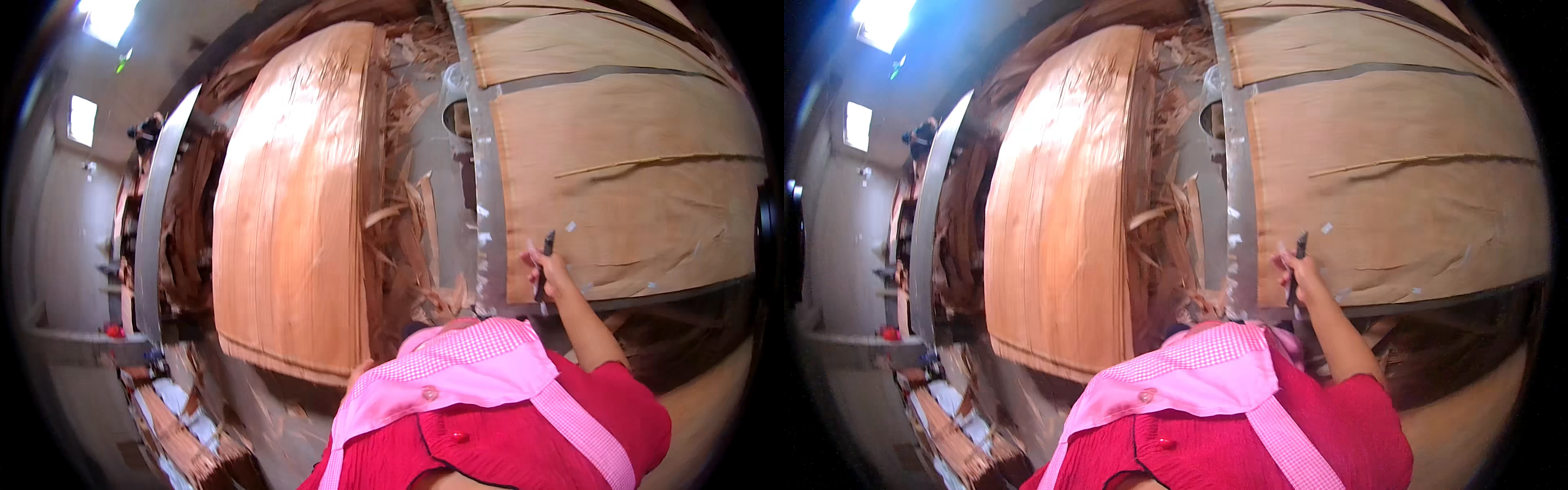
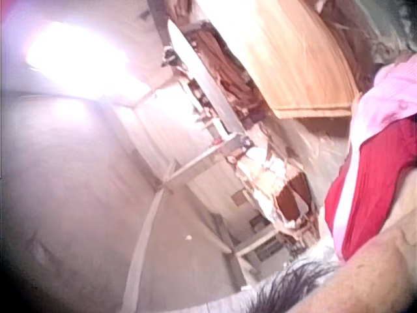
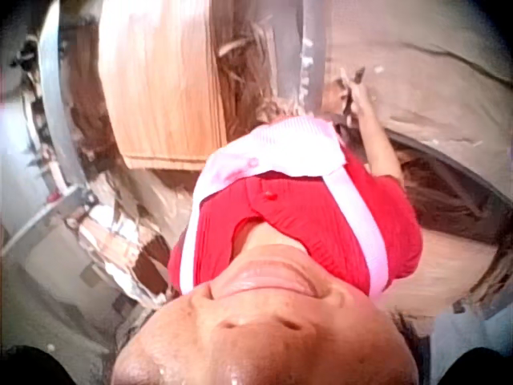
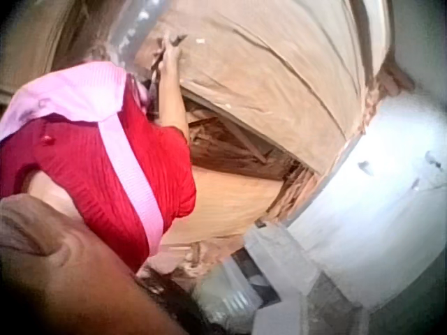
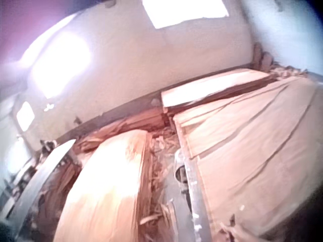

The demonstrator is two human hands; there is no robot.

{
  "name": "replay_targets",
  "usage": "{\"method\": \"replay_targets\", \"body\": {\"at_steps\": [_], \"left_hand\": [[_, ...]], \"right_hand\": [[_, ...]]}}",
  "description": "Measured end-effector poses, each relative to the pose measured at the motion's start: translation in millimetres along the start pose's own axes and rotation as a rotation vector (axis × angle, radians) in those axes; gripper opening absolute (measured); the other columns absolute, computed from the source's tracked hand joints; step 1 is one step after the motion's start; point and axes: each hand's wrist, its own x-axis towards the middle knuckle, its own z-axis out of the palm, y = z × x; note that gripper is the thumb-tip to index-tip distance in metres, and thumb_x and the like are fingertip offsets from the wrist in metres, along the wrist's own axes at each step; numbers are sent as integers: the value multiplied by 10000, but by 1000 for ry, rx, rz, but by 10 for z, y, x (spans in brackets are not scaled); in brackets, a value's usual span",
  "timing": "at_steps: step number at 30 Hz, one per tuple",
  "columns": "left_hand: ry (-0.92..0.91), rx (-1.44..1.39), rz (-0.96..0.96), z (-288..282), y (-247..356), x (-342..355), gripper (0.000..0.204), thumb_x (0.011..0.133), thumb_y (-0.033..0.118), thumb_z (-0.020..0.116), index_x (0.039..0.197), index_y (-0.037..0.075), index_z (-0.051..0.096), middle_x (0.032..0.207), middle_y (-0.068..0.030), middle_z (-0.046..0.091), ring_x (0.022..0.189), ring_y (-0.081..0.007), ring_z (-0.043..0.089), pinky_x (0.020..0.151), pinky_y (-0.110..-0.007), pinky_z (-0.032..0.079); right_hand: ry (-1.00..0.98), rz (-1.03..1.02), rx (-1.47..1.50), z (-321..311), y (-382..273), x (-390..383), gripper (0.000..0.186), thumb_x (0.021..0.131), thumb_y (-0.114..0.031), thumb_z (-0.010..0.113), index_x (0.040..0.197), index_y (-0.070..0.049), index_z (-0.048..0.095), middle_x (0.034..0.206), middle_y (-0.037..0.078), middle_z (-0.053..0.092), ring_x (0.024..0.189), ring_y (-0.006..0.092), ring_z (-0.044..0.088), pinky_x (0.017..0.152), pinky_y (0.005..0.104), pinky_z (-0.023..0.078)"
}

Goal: The person applies wood veneer to a larger panel, using a long stick to align the edges and a utility knife to trim excess material. They subsequently use a hand block to press and smooth the veneer onto the surface.

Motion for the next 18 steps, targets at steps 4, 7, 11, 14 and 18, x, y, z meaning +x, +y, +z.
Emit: {"method": "replay_targets", "body": {"at_steps": [4,7,11,14,18], "left_hand": [[56,761,491,-865,1118,670,296,799,241,539,1034,64,569,944,-155,606,858,-293,587,739,-382,464],[51,1077,394,-1487,2163,1826,388,752,279,587,1075,65,554,972,-173,593,905,-323,561,780,-399,447],[-30,1209,1300,-656,4710,2267,567,707,144,612,1231,72,408,1335,-126,328,1251,-344,241,1021,-386,243],[-55,1298,1503,234,5772,2422,656,720,242,633,1282,95,328,1372,-95,263,1278,-322,195,985,-483,242],[-108,1311,1517,1434,6867,2607,698,757,332,596,1325,110,256,1416,-75,166,1306,-299,126,996,-519,202]], "right_hand": [[103,-28,80,-87,16,25,158,822,-206,548,853,-54,583,827,75,624,384,59,395,409,248,393],[97,-105,57,96,-61,-100,167,817,-201,558,840,-36,561,851,87,618,395,50,408,412,228,384],[267,-131,35,-25,37,-57,217,820,-229,563,872,-26,511,809,95,615,425,67,443,400,252,378],[358,-164,5,123,0,-42,232,797,-201,590,863,14,531,799,123,617,595,150,597,377,250,392],[411,-190,1,89,106,-1,224,792,-186,592,859,22,542,784,132,620,650,179,619,351,249,388]]}}
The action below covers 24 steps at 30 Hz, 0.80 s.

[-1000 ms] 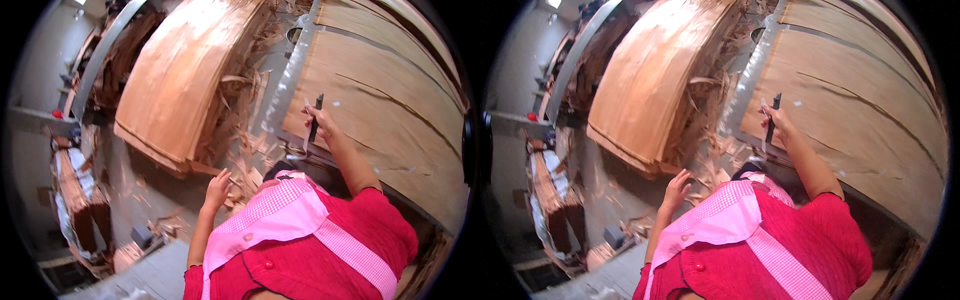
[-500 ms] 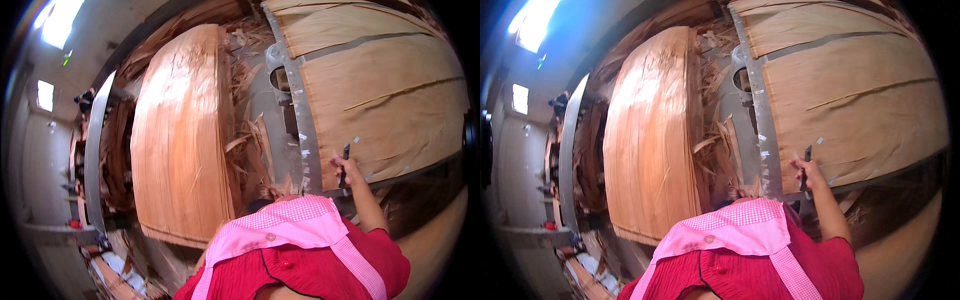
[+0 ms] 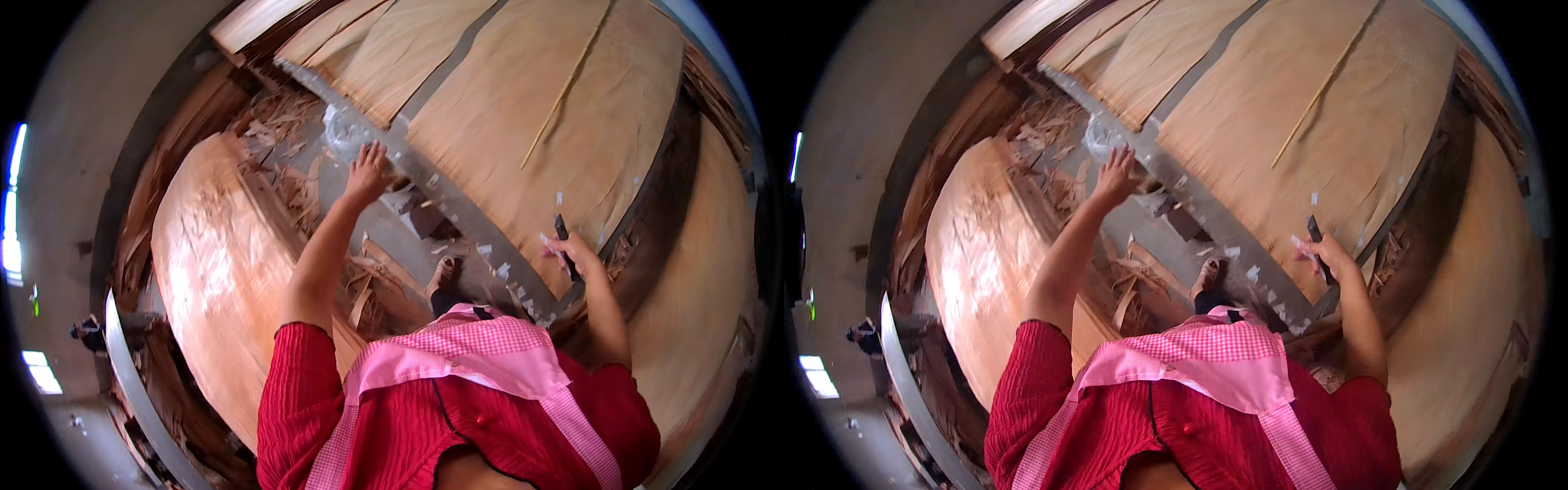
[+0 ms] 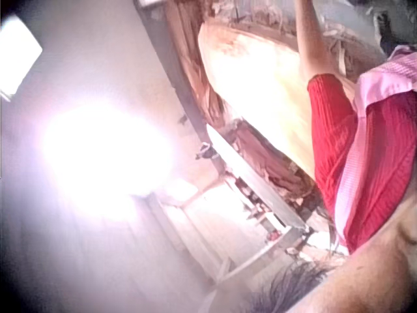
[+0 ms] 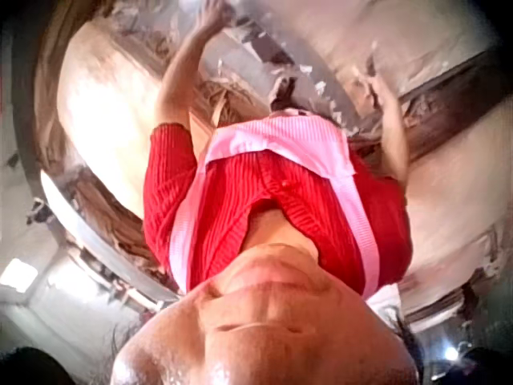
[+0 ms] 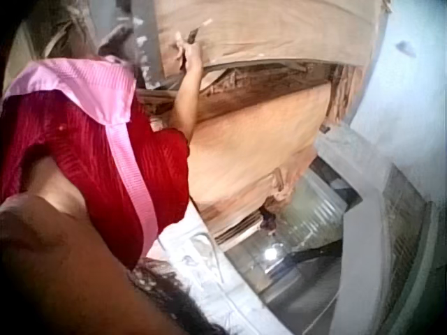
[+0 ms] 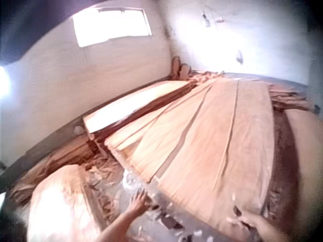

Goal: The person applies wood veneer to a larger panel, using a long stick to align the edges and a utility knife to trim excess material. They subsequently use a hand block to press and smooth the veneer onto the surface.

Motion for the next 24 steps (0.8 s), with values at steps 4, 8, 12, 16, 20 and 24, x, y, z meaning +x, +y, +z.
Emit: {"method": "replay_targets", "body": {"at_steps": [4,8,12,16,20,24], "left_hand": [[-22,-86,-152,60,-473,1046,653,816,423,477,1345,125,237,1430,-41,143,1322,-255,88,1007,-553,126],[-29,-82,-57,239,-710,1497,533,865,419,370,1328,168,295,1419,4,192,1321,-229,107,1004,-578,56],[-97,-12,119,173,-523,1357,448,882,358,366,1310,233,332,1390,50,262,1314,-225,143,992,-593,34],[-50,17,340,237,-735,1371,426,860,294,415,1276,205,385,1368,25,309,1300,-257,192,995,-581,68],[63,-162,605,52,-922,1454,516,817,300,493,1298,179,350,1362,0,315,1290,-269,201,1026,-507,111],[-125,-83,895,67,-943,1518,592,793,373,508,1320,191,308,1384,8,269,1299,-255,173,1031,-499,109]], "right_hand": [[61,77,-1,327,-290,-158,197,792,-179,592,818,13,552,723,135,624,444,126,509,368,231,375],[189,113,-21,412,-327,-273,183,783,-186,597,802,-9,554,702,107,620,433,99,489,380,221,380],[335,120,44,753,-621,-468,170,790,-206,579,755,-43,540,644,73,594,416,80,468,394,212,386],[320,165,171,1344,-936,-366,184,806,-191,576,834,-9,568,658,66,598,494,90,518,433,215,421],[292,86,230,2127,-947,-13,205,812,-180,553,910,-1,570,721,52,608,589,85,525,513,220,436],[338,114,276,2770,-1195,361,243,808,-135,514,996,11,558,765,66,616,605,83,514,573,234,437]]}}
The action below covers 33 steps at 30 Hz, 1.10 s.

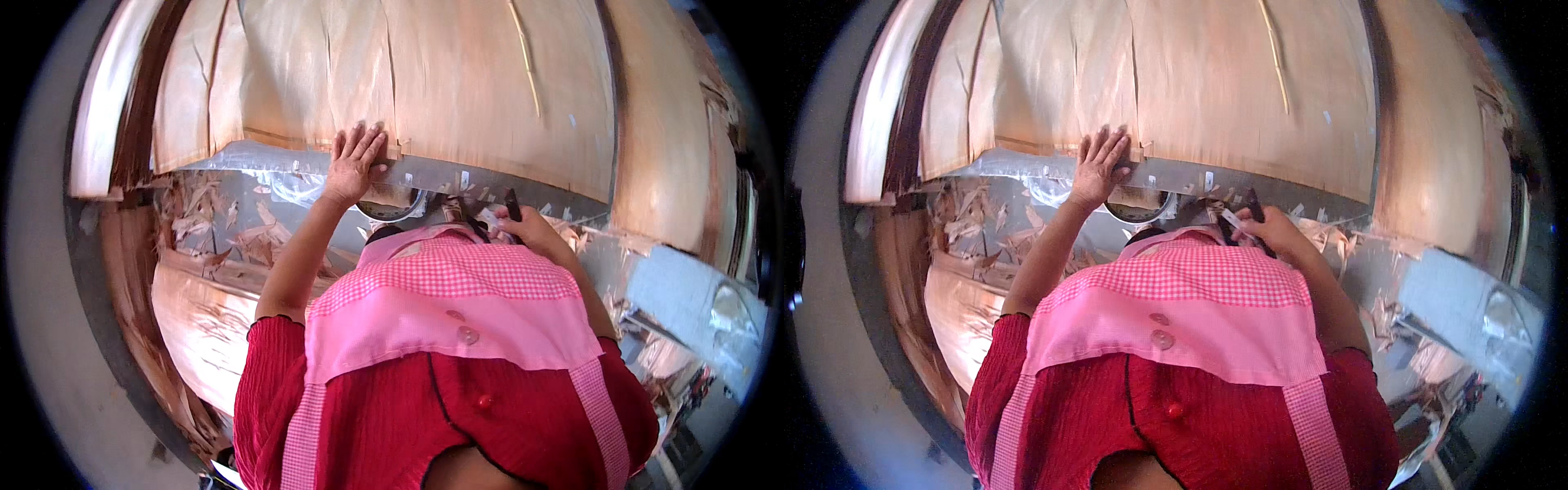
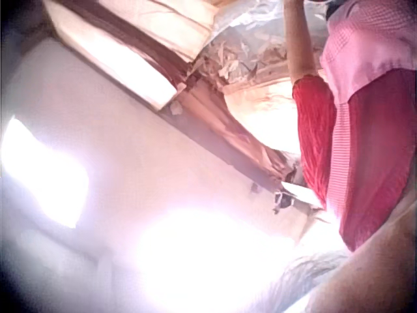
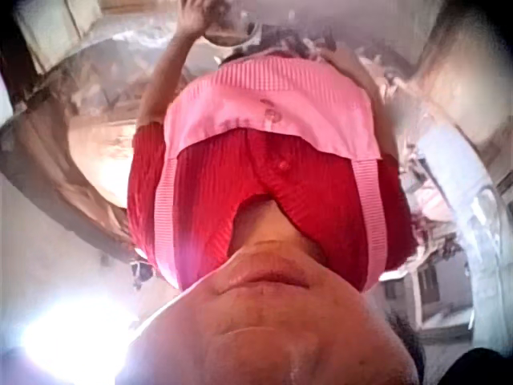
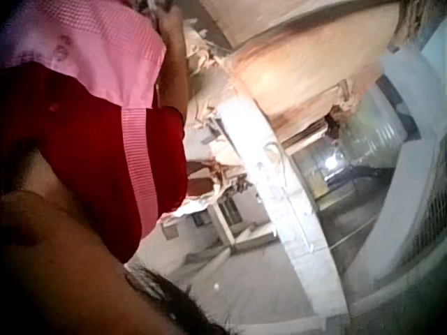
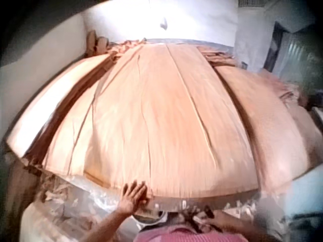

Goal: The person applies wood veneer to a larger panel, using a long stick to align the edges and a utility knife to trim excess material. They subsequently use a hand block to press and smooth the veneer onto the surface.

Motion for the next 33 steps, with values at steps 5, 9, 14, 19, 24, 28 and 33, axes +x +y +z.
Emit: {"method": "replay_targets", "body": {"at_steps": [5,9,14,19,24,28,33], "left_hand": [[-20,36,61,48,-147,85,627,796,440,475,1338,204,267,1405,21,214,1305,-241,156,1019,-538,94],[-10,72,60,28,-146,61,628,804,459,452,1338,188,264,1399,4,226,1300,-239,170,1018,-544,90],[38,-2,128,83,-220,74,642,801,444,462,1338,155,260,1391,-35,240,1295,-240,186,1039,-485,104],[38,30,146,68,-246,84,636,796,431,471,1318,115,294,1385,-58,255,1291,-233,200,1049,-439,123],[62,-76,194,78,-277,86,645,790,422,486,1284,40,326,1373,-76,274,1285,-236,215,1057,-393,142],[123,-264,133,45,-238,96,623,788,416,497,1278,64,341,1367,-109,274,1287,-254,203,1045,-416,160],[53,-36,189,71,-189,99,551,807,398,481,1290,166,354,1367,-2,297,1273,-271,224,1039,-445,154]], "right_hand": [[134,10,223,655,-45,202,182,820,-110,498,946,14,541,743,93,609,592,100,531,555,234,444],[249,17,228,835,-14,330,187,834,-135,515,946,14,511,717,108,602,545,114,540,490,241,451],[356,-9,129,867,-289,702,190,818,-161,554,923,-6,522,631,67,567,458,105,487,422,244,424],[279,-192,-75,929,-929,1281,178,799,-198,578,789,-21,573,560,21,537,414,88,458,385,226,369],[258,-101,-353,802,-1078,1741,200,756,-212,624,712,-18,609,549,45,575,391,116,486,382,256,388],[220,-129,-249,750,-989,1809,240,748,-234,630,687,-3,609,545,58,579,383,124,485,384,276,388],[219,-92,-374,719,-1020,1805,264,742,-255,633,656,-6,615,548,67,586,386,130,490,394,285,397]]}}
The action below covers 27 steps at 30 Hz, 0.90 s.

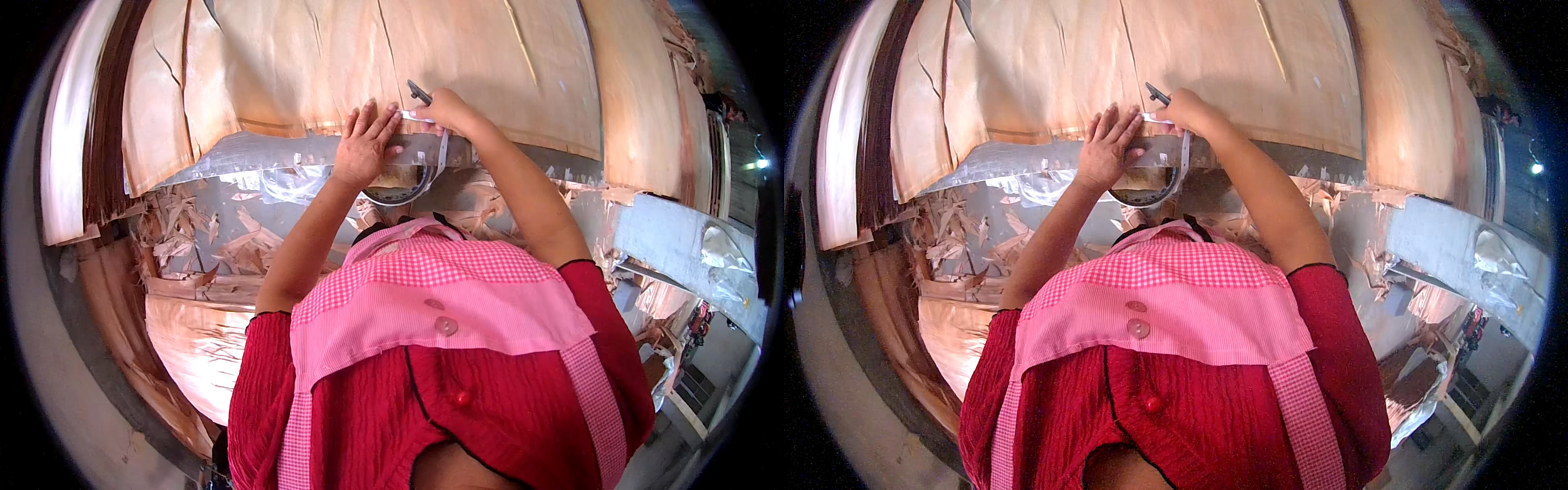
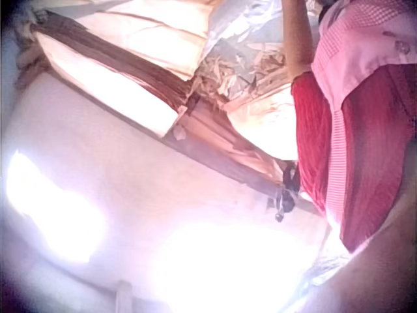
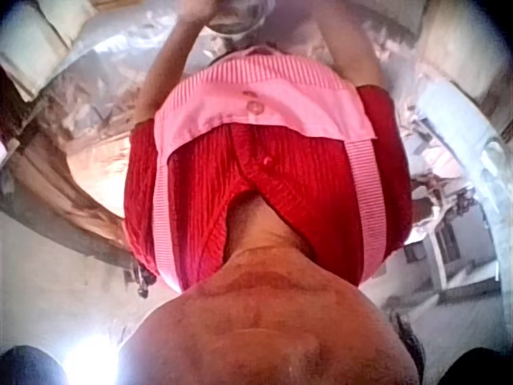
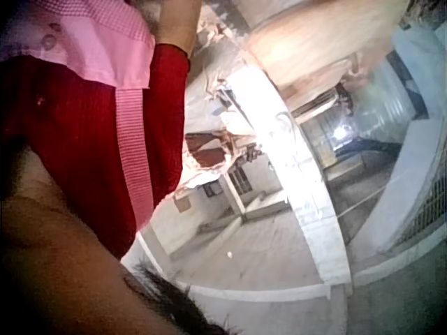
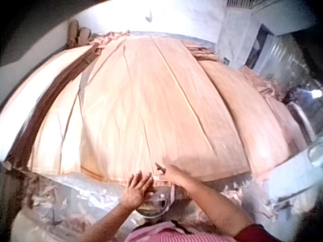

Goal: The person applies wood veneer to a larger panel, using a long stick to align the edges and a utility knife to trim excess material. They subsequently use a hand block to press and smooth the veneer onto the surface.

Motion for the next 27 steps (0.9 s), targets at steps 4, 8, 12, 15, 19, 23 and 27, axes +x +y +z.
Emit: {"method": "replay_targets", "body": {"at_steps": [4,8,12,15,19,23,27], "left_hand": [[-16,-4,-28,-21,-7,32,579,796,404,488,1306,177,333,1371,21,292,1282,-261,212,1040,-452,143],[-37,12,-24,-76,12,15,610,788,408,490,1324,187,302,1383,24,270,1301,-241,174,1038,-482,116],[-87,68,-10,-63,-17,30,616,798,448,452,1331,189,284,1401,46,220,1315,-208,117,1038,-511,71],[-110,93,-4,-71,-15,51,636,792,465,451,1338,194,269,1406,53,205,1318,-200,102,1034,-525,56],[-117,107,-5,-66,-47,46,648,786,477,452,1339,195,266,1406,55,205,1318,-199,102,1028,-541,47],[-114,109,14,-76,-43,43,652,784,477,452,1338,187,267,1405,44,211,1317,-193,114,1032,-533,45],[-119,81,26,-91,-48,31,646,792,449,464,1340,173,261,1408,29,209,1314,-190,132,1052,-478,59]], "right_hand": [[47,54,-160,25,14,35,269,749,-262,631,691,-1,609,576,79,600,384,129,490,377,278,385],[1,37,-17,-23,67,18,264,765,-269,627,776,-7,592,611,89,608,376,116,472,347,260,356],[-43,27,106,-60,50,-35,262,780,-259,613,841,-8,569,634,93,620,374,105,461,337,243,340],[-71,2,189,-52,85,-19,259,802,-246,587,898,-10,541,666,104,630,374,100,454,335,238,335],[-116,9,234,-78,-22,-108,242,825,-228,554,917,-7,525,692,116,636,375,101,457,335,244,339],[-84,18,145,-39,91,14,227,828,-224,544,891,-6,533,690,118,635,374,107,463,333,250,339],[-78,69,142,-33,13,-33,209,821,-215,545,851,-8,546,676,114,632,374,109,469,328,255,338]]}}
